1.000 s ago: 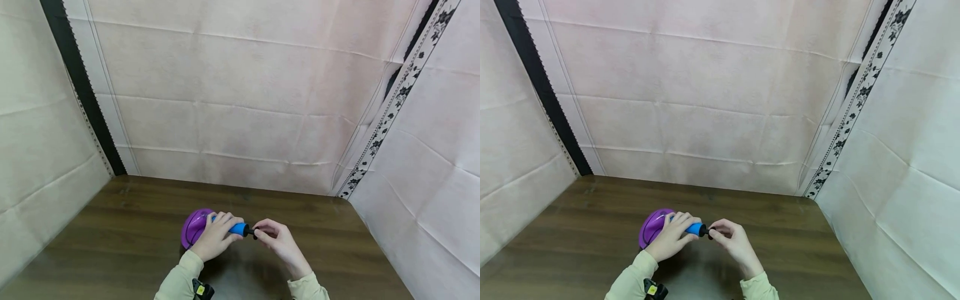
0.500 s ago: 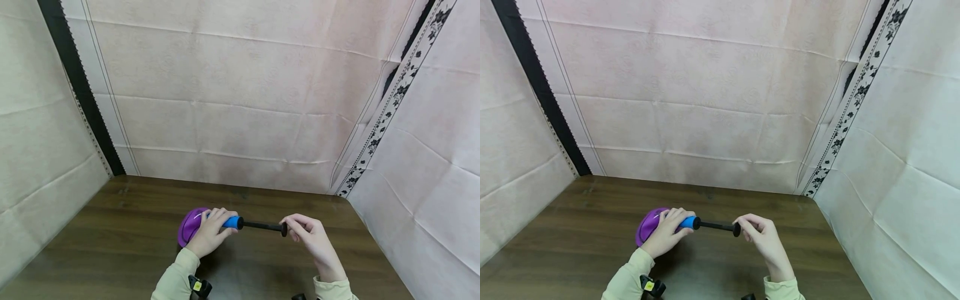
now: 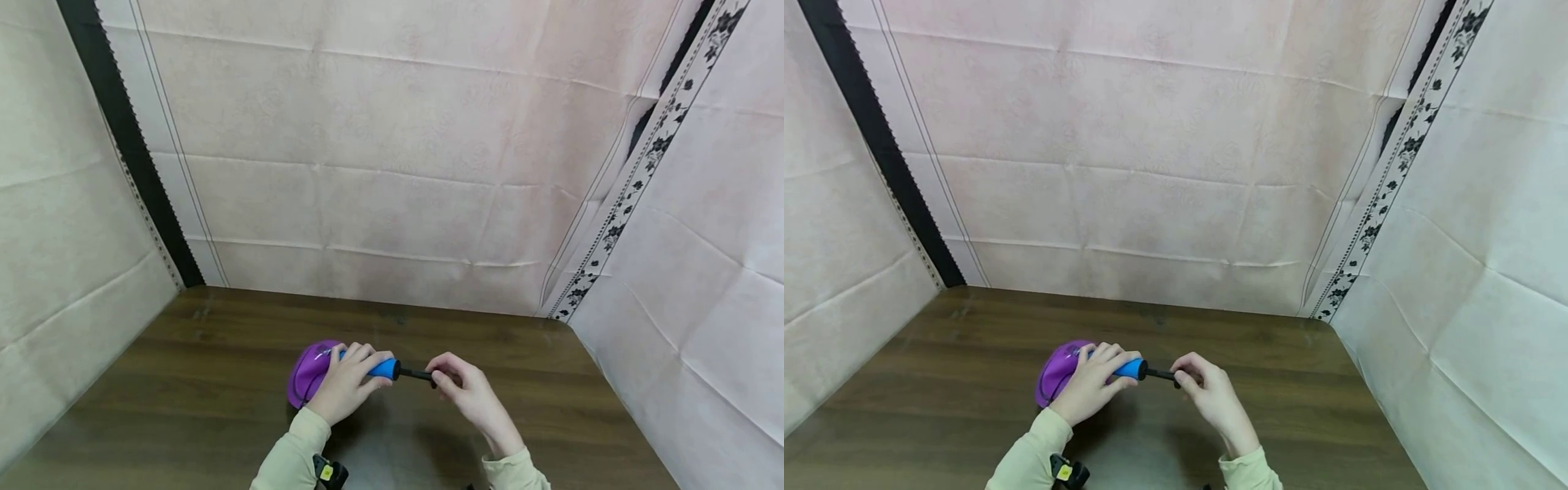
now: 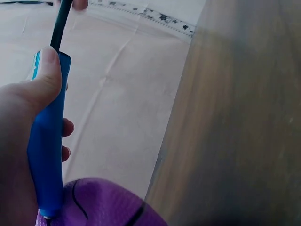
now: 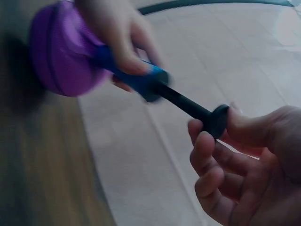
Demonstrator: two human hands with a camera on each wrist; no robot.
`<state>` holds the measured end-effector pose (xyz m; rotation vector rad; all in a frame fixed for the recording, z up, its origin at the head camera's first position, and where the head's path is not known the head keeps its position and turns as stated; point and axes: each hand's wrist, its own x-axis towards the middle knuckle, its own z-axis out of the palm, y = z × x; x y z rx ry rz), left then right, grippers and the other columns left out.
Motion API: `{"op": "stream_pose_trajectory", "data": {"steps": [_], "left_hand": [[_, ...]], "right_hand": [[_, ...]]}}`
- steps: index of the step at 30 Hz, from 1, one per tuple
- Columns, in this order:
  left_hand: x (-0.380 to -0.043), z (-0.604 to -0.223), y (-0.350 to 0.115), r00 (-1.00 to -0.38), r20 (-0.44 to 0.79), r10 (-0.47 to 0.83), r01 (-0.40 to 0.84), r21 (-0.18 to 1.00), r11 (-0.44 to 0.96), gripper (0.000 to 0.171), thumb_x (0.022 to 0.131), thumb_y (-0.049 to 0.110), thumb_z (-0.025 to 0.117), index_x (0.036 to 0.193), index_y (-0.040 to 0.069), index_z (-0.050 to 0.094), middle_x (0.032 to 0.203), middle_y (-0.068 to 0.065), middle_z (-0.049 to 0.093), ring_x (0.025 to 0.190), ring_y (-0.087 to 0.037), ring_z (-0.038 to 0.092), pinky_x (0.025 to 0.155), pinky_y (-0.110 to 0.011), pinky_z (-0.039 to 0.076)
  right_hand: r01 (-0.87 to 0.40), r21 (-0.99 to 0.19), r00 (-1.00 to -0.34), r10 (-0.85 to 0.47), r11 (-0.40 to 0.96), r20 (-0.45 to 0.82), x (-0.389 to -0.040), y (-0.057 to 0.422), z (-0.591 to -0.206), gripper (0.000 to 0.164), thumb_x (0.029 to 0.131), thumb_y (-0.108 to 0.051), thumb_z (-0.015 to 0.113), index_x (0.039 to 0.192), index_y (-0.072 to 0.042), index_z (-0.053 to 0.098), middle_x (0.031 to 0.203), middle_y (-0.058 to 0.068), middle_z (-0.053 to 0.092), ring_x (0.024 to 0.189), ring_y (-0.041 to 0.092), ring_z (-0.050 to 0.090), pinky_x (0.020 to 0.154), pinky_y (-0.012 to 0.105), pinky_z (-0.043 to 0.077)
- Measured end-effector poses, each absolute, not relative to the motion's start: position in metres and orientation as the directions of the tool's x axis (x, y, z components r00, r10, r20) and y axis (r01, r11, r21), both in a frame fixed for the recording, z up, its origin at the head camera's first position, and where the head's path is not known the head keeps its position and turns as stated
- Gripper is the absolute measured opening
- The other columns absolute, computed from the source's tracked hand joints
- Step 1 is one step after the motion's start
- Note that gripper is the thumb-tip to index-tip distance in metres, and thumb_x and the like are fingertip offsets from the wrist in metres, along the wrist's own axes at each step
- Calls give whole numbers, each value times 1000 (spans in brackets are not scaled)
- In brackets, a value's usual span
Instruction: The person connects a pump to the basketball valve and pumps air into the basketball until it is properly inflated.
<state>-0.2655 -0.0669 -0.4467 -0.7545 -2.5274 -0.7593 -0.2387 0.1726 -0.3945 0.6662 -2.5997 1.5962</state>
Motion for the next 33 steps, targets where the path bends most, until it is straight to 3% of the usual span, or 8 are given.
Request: {"op": "stream_pose_trajectory", "data": {"steps": [7,13,20,27,33], "left_hand": [[-261,-447,-50,-748,544,380,608,334,720,39,88,42,64,124,27,61,102,5,61,104,-16,52,98,-52,33],[-264,-448,-49,-731,578,361,631,372,681,38,88,42,65,123,28,61,102,6,62,105,-15,53,99,-54,33],[-262,-445,-55,-743,541,394,645,423,636,36,90,47,60,124,34,58,105,10,61,109,-13,53,101,-54,32],[-265,-445,-67,-778,541,319,594,468,655,38,87,38,67,124,33,60,106,9,63,107,-15,53,103,-54,30],[-265,-445,-66,-754,582,304,612,454,648,39,87,38,67,125,28,62,104,8,65,106,-16,54,101,-54,31]], "right_hand": [[-330,-882,-917,-335,336,215,-243,155,-408,11,98,-9,54,107,-3,58,84,10,56,60,15,53,59,24,47],[-337,-925,-868,-437,175,234,-245,163,-406,20,100,-15,53,109,3,55,80,5,50,56,8,45,50,24,39],[-364,-910,-832,-509,200,221,-241,184,-392,17,98,-16,56,108,-2,59,84,-2,58,58,4,44,49,22,39],[-546,-806,-795,-446,228,412,-228,213,-374,12,91,0,62,102,-4,62,86,-12,63,71,-2,56,61,23,47],[-565,-777,-802,-406,279,437,-222,217,-366,17,92,-1,61,108,-3,59,84,-14,60,69,-1,56,60,24,47]]}}
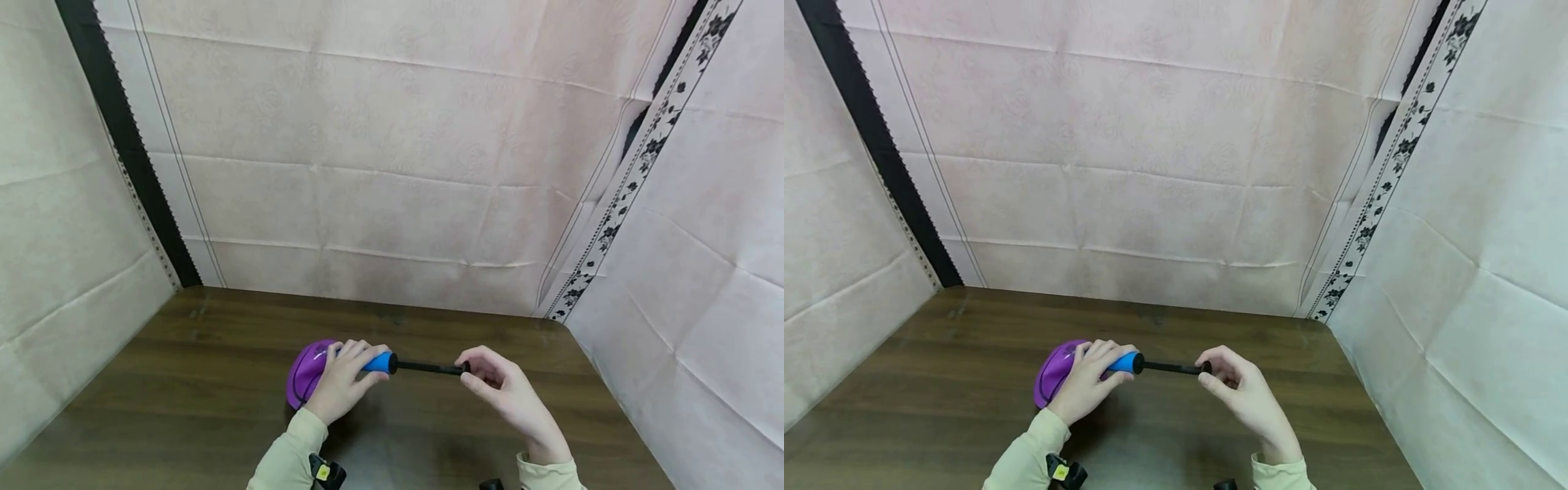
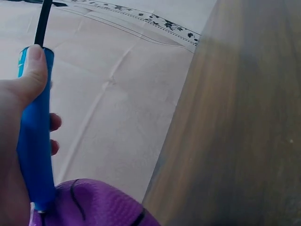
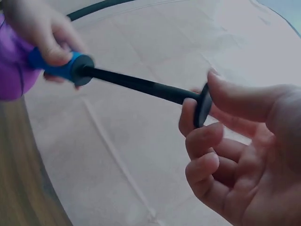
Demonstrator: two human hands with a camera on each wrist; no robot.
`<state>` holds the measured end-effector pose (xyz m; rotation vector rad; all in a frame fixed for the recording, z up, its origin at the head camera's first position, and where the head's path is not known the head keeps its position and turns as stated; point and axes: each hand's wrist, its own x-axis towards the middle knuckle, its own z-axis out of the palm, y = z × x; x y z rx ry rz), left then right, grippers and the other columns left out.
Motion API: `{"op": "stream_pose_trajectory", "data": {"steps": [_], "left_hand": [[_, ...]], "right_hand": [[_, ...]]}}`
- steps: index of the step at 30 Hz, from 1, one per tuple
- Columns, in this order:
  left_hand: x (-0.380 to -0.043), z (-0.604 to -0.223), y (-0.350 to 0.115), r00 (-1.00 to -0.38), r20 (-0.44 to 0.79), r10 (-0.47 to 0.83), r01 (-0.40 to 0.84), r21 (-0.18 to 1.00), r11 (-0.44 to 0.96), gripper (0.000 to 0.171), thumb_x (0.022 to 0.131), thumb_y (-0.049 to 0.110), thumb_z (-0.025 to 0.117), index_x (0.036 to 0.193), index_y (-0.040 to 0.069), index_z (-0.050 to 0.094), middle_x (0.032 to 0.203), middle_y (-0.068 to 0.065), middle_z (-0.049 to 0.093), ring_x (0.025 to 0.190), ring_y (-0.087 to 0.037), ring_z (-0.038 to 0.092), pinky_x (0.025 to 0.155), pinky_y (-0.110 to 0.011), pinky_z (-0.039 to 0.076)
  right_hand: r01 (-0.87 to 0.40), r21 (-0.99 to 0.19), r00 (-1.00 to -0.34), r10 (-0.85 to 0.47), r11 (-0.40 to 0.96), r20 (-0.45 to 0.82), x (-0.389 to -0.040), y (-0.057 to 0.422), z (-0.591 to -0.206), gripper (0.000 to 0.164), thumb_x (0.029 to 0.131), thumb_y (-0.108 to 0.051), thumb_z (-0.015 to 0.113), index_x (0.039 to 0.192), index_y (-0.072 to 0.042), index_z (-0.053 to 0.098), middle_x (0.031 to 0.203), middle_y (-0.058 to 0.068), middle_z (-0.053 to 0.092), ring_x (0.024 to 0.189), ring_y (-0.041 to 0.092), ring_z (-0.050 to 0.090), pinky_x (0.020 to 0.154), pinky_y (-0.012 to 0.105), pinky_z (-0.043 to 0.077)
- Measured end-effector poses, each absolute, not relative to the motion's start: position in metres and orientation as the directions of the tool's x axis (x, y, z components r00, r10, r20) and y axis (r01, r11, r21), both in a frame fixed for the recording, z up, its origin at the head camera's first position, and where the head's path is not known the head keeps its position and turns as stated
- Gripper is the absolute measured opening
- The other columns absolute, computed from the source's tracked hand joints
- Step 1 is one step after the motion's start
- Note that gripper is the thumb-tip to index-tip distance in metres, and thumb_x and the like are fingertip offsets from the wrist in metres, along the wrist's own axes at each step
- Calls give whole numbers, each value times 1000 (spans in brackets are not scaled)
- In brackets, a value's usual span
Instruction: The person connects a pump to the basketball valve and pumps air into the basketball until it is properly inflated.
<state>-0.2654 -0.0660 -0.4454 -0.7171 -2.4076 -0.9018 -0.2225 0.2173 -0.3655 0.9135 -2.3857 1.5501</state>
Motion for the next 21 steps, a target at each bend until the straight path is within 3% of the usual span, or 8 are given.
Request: {"op": "stream_pose_trajectory", "data": {"steps": [8,12,17,19,21], "left_hand": [[-264,-451,-52,-697,669,260,601,346,720,40,86,41,67,125,30,62,102,8,66,100,-14,55,96,-54,34],[-263,-453,-47,-693,673,259,599,337,726,41,86,42,67,123,27,63,101,6,66,100,-17,55,96,-56,34],[-264,-456,-46,-681,679,275,609,316,727,41,85,46,65,122,26,64,102,5,66,102,-18,56,96,-57,35],[-265,-457,-47,-675,686,271,615,321,720,41,85,46,65,121,27,64,102,5,66,102,-17,56,96,-56,36],[-266,-458,-49,-677,685,270,621,334,709,40,85,45,66,122,28,63,103,6,66,102,-16,56,97,-55,36]], "right_hand": [[-467,-855,-871,-284,224,402,-238,190,-385,17,94,0,58,107,11,55,75,-15,65,57,4,56,55,25,49],[-347,-917,-920,-261,198,292,-241,165,-399,20,94,-4,59,107,10,55,73,-7,61,56,6,54,56,25,49],[-283,-936,-937,-271,212,221,-242,148,-409,18,95,-5,58,108,7,53,79,14,58,58,8,51,57,26,49],[-277,-933,-937,-278,229,210,-242,148,-408,19,95,-8,59,108,5,54,81,15,60,60,7,53,59,25,48],[-276,-929,-938,-279,248,205,-243,151,-404,20,94,-10,62,107,3,56,80,8,63,62,6,55,57,22,45]]}}
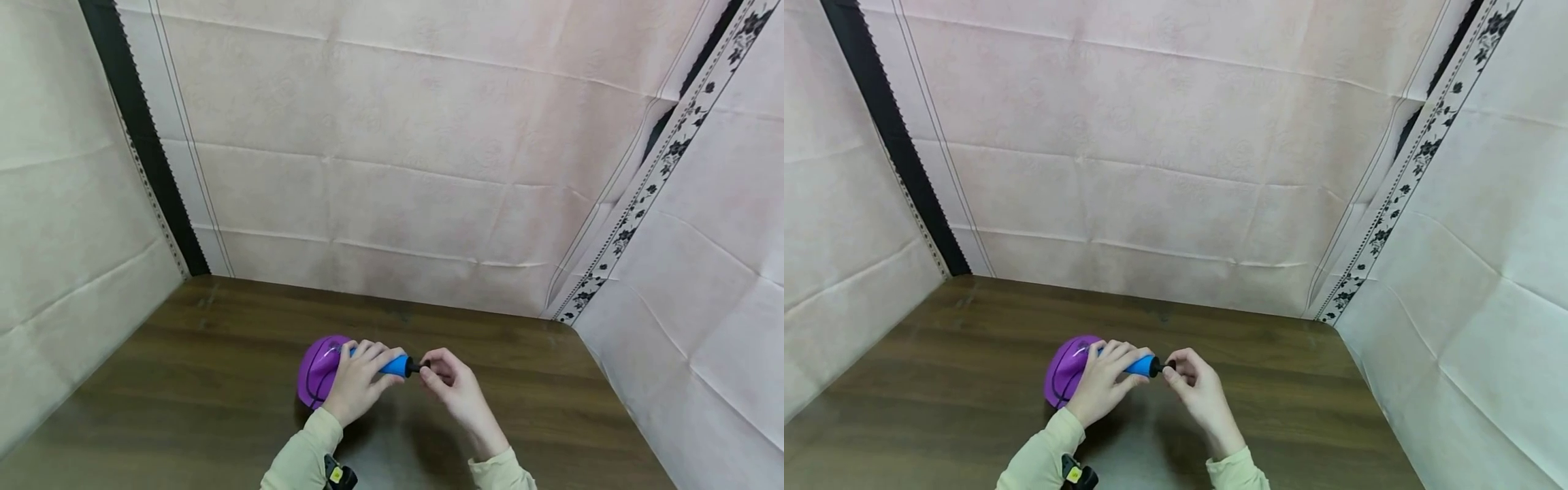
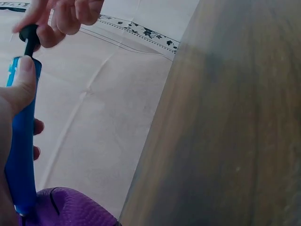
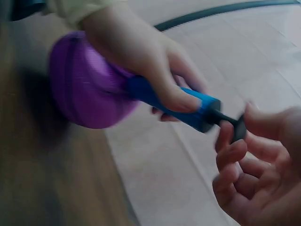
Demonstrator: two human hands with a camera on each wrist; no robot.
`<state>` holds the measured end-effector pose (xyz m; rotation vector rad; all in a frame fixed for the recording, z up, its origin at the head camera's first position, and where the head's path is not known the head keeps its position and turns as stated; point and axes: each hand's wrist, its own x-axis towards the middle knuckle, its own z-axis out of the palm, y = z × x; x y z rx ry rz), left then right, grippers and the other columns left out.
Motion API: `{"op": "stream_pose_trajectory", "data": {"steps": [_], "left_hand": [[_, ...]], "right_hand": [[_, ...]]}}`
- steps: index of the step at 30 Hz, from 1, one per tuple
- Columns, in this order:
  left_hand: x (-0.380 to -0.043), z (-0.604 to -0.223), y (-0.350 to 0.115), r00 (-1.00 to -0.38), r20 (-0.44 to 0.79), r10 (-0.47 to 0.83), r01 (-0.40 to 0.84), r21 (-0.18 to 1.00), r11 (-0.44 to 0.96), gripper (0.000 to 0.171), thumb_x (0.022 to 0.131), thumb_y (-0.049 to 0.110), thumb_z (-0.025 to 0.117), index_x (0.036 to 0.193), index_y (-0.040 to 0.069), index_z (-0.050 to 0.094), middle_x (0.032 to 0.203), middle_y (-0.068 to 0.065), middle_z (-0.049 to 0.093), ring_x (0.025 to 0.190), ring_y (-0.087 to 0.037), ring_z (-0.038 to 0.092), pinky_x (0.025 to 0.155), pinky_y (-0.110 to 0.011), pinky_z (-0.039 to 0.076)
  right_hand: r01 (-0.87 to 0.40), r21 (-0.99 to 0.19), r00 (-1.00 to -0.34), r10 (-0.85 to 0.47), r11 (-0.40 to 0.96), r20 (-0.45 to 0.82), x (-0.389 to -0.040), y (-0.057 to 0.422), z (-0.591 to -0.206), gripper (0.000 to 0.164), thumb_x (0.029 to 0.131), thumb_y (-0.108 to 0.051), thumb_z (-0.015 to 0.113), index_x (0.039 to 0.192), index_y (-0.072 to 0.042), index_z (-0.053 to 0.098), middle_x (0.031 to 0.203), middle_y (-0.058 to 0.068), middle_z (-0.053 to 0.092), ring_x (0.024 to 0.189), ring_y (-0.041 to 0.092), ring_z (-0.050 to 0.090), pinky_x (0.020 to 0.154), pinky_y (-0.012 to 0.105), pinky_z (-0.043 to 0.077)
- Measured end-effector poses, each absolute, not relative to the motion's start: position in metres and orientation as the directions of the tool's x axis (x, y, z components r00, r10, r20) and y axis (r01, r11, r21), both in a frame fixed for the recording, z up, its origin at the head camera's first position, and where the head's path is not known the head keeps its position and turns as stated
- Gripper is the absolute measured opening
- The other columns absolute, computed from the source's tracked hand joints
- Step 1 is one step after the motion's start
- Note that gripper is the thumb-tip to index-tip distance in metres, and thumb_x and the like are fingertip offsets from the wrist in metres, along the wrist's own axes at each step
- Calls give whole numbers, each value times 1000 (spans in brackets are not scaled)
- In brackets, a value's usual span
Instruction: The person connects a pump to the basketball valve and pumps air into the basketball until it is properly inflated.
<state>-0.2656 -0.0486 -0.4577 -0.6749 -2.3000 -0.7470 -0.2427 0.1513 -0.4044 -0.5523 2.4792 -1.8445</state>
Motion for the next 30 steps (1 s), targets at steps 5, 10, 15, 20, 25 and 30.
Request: {"op": "stream_pose_trajectory", "data": {"steps": [5,10,15,20,25,30], "left_hand": [[-267,-460,-51,-711,655,255,608,390,692,40,87,41,66,124,29,61,104,7,66,103,-15,56,98,-54,35],[-266,-460,-54,-730,651,208,590,448,672,37,87,36,67,122,27,61,104,6,65,100,-14,55,97,-54,35],[-266,-460,-53,-742,633,221,592,463,660,36,89,36,64,123,25,60,104,6,65,98,-14,55,96,-50,36],[-268,-461,-52,-757,617,215,585,493,644,35,91,34,64,124,23,60,105,5,65,99,-15,54,96,-50,36],[-267,-460,-43,-735,639,227,594,445,670,35,91,38,62,122,24,60,104,5,65,99,-16,55,94,-50,36],[-261,-460,-36,-735,632,246,594,426,682,36,91,42,60,123,25,60,104,5,66,97,-14,56,92,-47,37]], "right_hand": [[-328,-908,-930,-256,260,263,-241,174,-389,19,92,-11,65,103,3,59,73,-13,65,64,2,58,53,21,40],[-341,-908,-939,-146,246,313,-232,197,-371,13,93,-8,63,100,2,61,67,-12,65,59,1,55,54,23,39],[-348,-912,-937,-115,219,330,-227,198,-361,8,93,-8,64,98,-1,63,64,-10,62,56,1,50,53,27,37],[-348,-927,-936,-106,142,335,-230,183,-365,2,93,-5,62,95,-5,62,64,-10,58,54,2,48,51,21,37],[-308,-945,-943,-167,106,289,-240,166,-386,11,94,-4,59,99,5,55,65,-9,55,49,2,40,46,21,32],[-269,-957,-943,-229,108,240,-241,151,-402,18,95,-5,58,104,9,51,67,-8,51,50,2,41,46,21,32]]}}
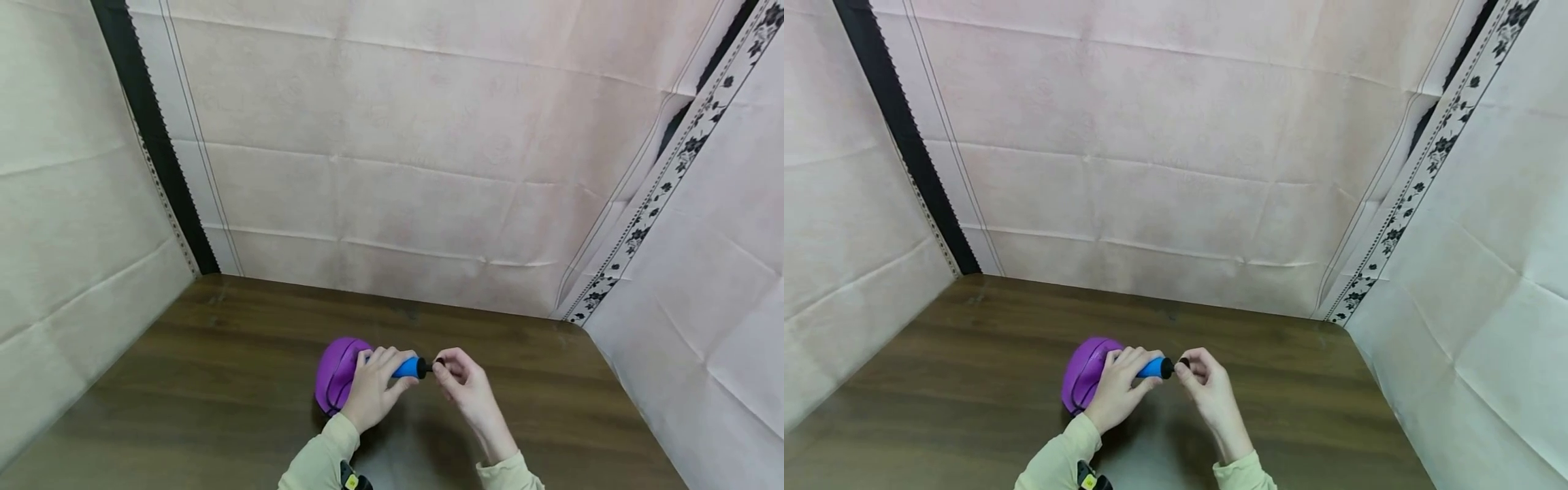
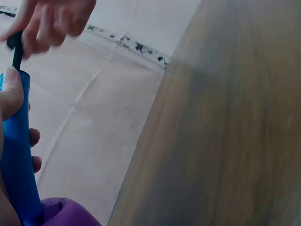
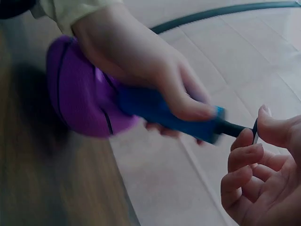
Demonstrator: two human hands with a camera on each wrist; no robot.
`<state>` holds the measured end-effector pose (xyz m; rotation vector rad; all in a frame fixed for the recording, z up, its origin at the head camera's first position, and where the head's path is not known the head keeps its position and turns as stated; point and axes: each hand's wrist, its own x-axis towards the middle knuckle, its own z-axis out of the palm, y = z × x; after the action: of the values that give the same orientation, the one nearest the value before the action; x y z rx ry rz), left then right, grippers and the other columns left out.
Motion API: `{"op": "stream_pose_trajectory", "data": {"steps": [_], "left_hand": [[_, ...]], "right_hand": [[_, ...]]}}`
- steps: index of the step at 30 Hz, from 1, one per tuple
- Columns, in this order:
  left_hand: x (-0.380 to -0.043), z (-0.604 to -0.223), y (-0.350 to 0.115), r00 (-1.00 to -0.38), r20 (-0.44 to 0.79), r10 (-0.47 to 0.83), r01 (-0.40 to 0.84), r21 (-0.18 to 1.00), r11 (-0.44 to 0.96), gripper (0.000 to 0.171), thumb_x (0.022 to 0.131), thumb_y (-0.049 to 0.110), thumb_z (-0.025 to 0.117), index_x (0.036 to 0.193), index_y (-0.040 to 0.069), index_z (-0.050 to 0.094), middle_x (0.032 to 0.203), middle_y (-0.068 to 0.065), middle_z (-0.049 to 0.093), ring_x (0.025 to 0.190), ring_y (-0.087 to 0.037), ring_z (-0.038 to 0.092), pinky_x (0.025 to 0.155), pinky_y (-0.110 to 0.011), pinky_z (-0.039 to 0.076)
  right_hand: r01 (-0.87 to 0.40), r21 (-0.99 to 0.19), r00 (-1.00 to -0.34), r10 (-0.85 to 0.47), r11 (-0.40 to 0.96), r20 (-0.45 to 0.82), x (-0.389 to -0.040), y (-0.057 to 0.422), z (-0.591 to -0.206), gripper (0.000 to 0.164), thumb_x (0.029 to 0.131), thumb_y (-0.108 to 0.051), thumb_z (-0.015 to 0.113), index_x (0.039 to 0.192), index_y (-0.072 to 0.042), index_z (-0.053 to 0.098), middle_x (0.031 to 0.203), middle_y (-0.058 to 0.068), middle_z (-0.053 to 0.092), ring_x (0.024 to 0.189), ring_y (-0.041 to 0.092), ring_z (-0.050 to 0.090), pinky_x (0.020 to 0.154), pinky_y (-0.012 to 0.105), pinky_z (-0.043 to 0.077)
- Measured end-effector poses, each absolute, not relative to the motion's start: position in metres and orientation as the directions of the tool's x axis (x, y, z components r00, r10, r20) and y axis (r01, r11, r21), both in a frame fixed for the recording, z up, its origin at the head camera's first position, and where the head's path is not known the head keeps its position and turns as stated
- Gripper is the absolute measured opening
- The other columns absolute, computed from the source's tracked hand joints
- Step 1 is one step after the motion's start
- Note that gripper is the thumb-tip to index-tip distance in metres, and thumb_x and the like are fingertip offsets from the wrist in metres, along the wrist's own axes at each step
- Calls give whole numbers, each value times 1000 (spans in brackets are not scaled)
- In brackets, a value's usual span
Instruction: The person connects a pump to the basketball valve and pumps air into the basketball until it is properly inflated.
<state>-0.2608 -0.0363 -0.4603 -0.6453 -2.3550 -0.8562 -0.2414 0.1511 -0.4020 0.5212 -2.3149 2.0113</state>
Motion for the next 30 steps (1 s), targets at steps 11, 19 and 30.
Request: {"op": "stream_pose_trajectory", "data": {"steps": [11,19,30], "left_hand": [[-258,-450,-38,-752,589,296,637,537,553,34,90,37,65,122,26,62,108,10,67,99,-8,58,92,-38,36],[-260,-452,-48,-781,576,242,602,590,538,34,87,34,69,120,29,63,106,10,68,96,-7,57,92,-38,35],[-259,-449,-54,-780,578,240,602,585,543,34,87,33,70,120,27,64,105,9,69,96,-7,58,91,-38,37]], "right_hand": [[-78,-995,-980,-187,66,64,-232,151,-388,23,92,-20,66,103,-2,57,67,-7,59,54,7,44,56,20,37],[-271,-962,-957,-99,-17,271,-221,176,-366,8,92,-7,63,90,-14,66,61,-10,60,53,3,50,55,21,42],[-441,-897,-884,-169,-12,437,-214,190,-362,12,95,1,56,101,-7,63,69,-9,62,56,1,50,47,28,37]]}}
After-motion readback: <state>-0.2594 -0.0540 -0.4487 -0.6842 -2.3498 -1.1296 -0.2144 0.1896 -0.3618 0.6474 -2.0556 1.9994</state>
